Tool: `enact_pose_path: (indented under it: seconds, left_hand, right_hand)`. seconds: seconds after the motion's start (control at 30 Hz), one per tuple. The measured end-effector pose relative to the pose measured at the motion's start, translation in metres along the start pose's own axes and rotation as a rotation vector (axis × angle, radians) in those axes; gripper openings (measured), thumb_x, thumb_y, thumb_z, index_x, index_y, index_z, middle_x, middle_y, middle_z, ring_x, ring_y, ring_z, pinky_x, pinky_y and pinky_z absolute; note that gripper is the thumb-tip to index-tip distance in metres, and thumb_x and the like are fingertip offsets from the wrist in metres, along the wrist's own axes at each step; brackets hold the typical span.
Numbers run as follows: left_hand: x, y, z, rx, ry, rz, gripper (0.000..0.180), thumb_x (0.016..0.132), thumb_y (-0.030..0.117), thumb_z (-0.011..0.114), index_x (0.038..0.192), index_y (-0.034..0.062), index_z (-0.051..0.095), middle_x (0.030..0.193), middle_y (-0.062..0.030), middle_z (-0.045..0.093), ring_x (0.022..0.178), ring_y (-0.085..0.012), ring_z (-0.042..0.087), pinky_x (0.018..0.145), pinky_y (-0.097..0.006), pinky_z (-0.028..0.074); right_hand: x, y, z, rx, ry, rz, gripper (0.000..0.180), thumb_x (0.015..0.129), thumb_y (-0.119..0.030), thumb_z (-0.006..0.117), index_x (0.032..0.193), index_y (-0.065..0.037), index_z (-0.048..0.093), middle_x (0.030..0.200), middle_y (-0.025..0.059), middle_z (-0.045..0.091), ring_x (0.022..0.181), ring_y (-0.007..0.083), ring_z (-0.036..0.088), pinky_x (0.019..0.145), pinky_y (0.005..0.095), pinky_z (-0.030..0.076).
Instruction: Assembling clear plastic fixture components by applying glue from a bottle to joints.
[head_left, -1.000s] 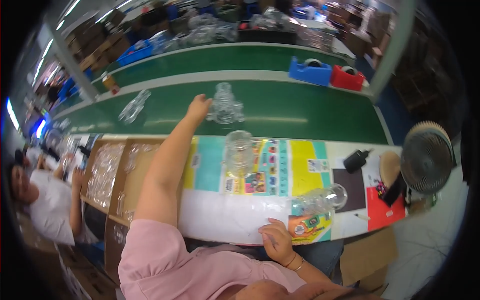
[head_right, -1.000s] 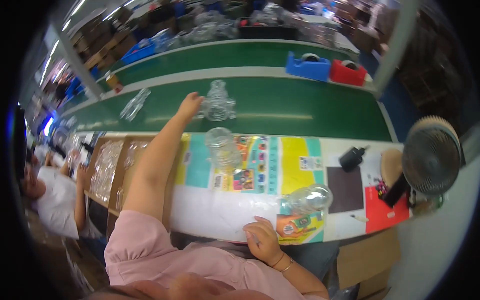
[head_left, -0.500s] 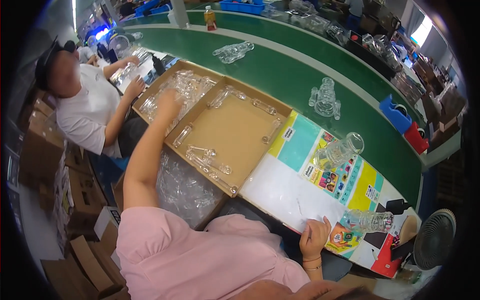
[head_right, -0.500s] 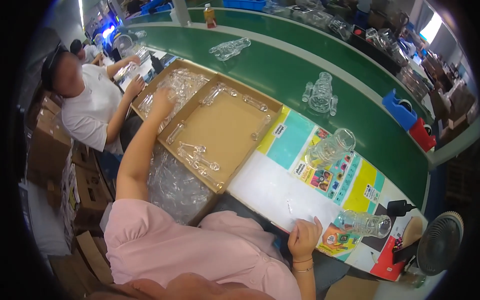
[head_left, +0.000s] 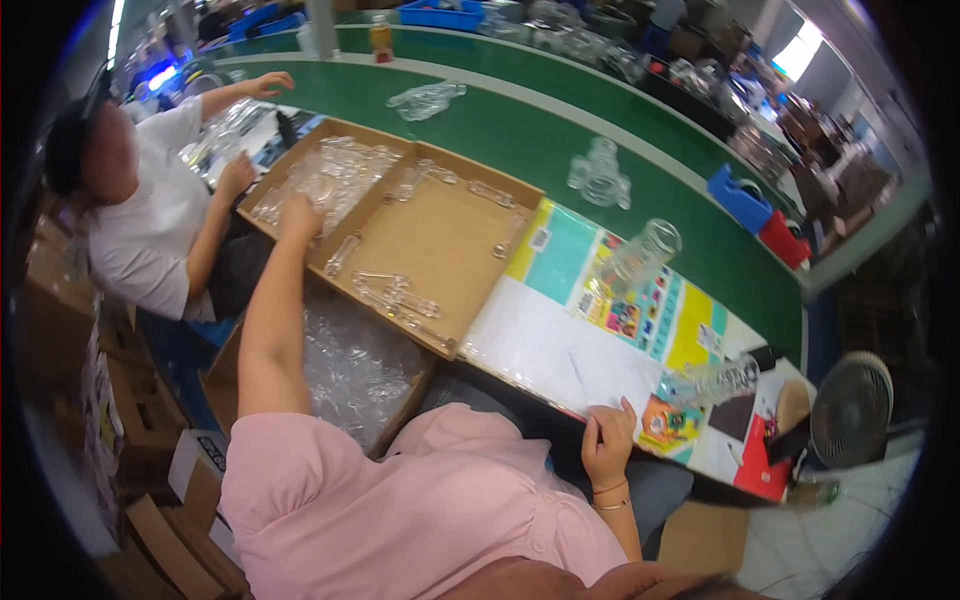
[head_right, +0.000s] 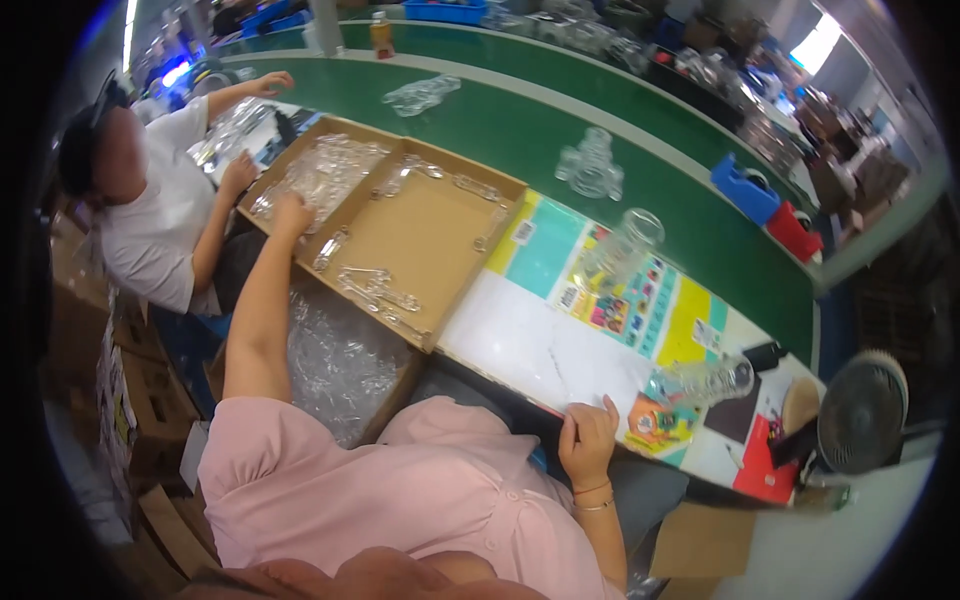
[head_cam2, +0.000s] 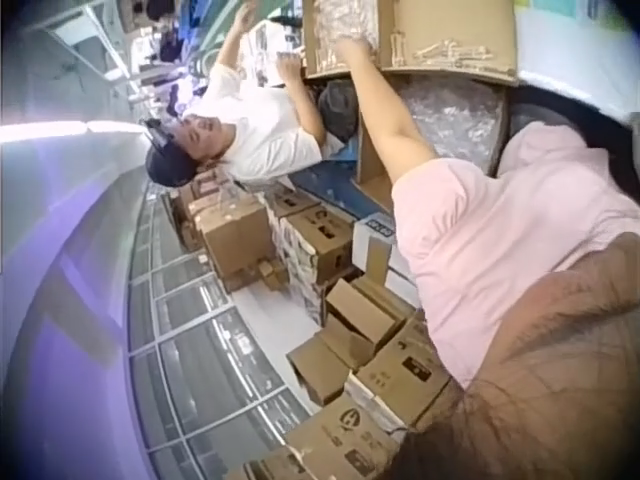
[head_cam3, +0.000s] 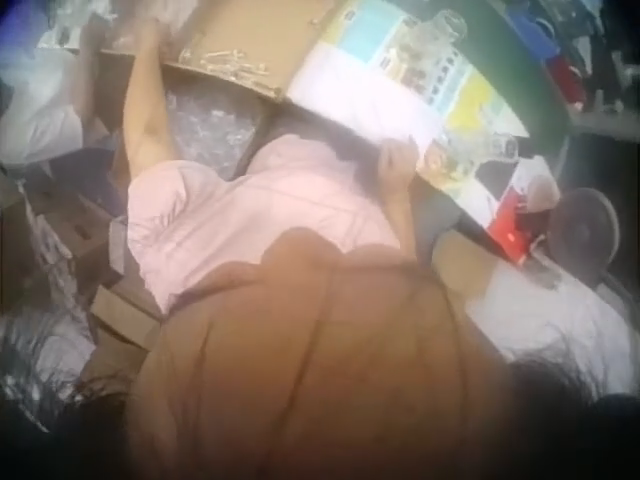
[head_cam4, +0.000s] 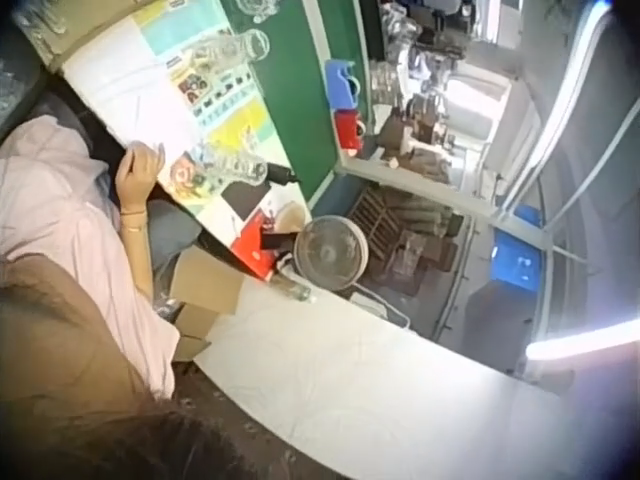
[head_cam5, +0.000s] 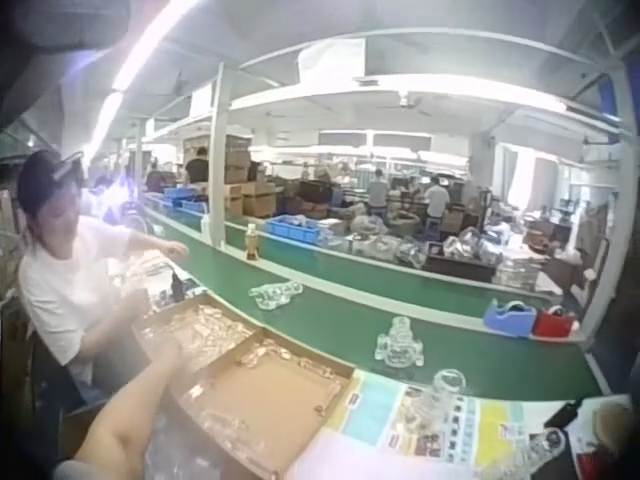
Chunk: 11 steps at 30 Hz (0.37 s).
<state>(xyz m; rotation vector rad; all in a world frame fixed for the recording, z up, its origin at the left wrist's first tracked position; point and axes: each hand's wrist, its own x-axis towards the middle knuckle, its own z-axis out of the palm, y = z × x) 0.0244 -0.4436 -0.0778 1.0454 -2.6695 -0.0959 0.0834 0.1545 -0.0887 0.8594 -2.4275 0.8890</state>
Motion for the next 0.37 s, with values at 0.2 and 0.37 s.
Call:
enact_pose_path:
  seconds: [0.2,0.37]
  left_hand:
    - [0.079,-0.101,0.119,0.511,-0.143,0.347,0.038,0.09,0.033,0.042,0.096,0.0027,0.064,0.097,-0.0216,0.062,0.09,-0.0342,0.061,0.078,-0.046,0.047]
    - [0.133,-0.099,0.142,0.327,-0.127,0.168,0.052,0.088,0.048,0.043,0.098,0.0017,0.065,0.105,-0.0233,0.061,0.093,-0.0381,0.06,0.082,-0.048,0.045]
  right_hand:
    - [-0.007,-0.007,-0.022,0.0,0.055,0.014,0.01,0.075,-0.001,0.06,0.083,-0.006,0.062,0.079,0.0071,0.062,0.074,0.0226,0.059,0.094,0.0438,0.039]
    - [-0.021,-0.002,-0.058,-0.088,0.193,0.079,0.012,0.073,-0.001,0.061,0.085,-0.005,0.062,0.082,0.0071,0.062,0.078,0.0222,0.06,0.092,0.0428,0.041]
